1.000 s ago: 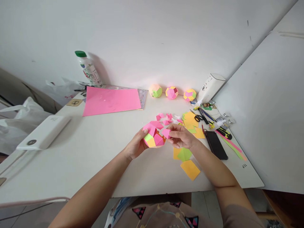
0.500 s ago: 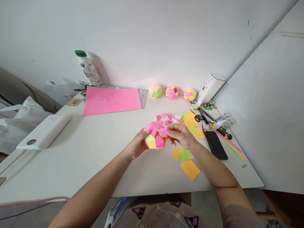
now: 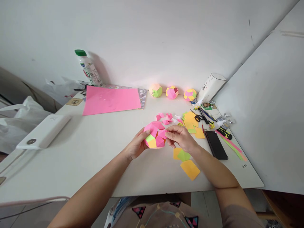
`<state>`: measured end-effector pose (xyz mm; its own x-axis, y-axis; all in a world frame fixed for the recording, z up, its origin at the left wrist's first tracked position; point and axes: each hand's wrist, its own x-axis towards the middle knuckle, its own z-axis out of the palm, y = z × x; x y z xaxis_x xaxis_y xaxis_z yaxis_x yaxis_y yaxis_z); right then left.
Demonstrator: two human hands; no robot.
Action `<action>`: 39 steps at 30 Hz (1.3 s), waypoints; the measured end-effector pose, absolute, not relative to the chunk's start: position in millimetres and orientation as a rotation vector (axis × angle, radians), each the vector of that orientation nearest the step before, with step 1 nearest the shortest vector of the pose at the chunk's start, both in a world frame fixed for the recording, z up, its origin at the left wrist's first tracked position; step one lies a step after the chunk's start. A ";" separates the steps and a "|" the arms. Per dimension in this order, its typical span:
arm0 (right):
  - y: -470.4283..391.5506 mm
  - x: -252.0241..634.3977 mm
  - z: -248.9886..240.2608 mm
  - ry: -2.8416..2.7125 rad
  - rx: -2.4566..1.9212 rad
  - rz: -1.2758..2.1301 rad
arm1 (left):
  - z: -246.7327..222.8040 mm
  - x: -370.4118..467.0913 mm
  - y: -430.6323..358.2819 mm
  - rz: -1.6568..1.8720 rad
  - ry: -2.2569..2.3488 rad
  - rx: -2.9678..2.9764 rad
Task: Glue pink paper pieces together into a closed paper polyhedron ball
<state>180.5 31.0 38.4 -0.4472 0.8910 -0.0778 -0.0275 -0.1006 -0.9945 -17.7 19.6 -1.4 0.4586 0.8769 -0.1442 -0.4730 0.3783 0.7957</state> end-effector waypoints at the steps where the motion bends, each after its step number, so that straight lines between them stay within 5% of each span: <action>1: 31.1 180.5 37.9 -1.456 -0.982 1.639 | -1.4 -17.7 19.7 0.917 0.649 0.769; 39: 32.0 178.7 35.9 -1.177 -1.079 1.888 | -4.9 -17.9 19.8 0.842 0.631 0.795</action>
<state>178.7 32.0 35.9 -0.4451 0.8440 -0.2993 -0.1027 -0.3802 -0.9192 -17.9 19.8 -4.9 0.5225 0.8346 -0.1745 -0.4020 0.4216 0.8128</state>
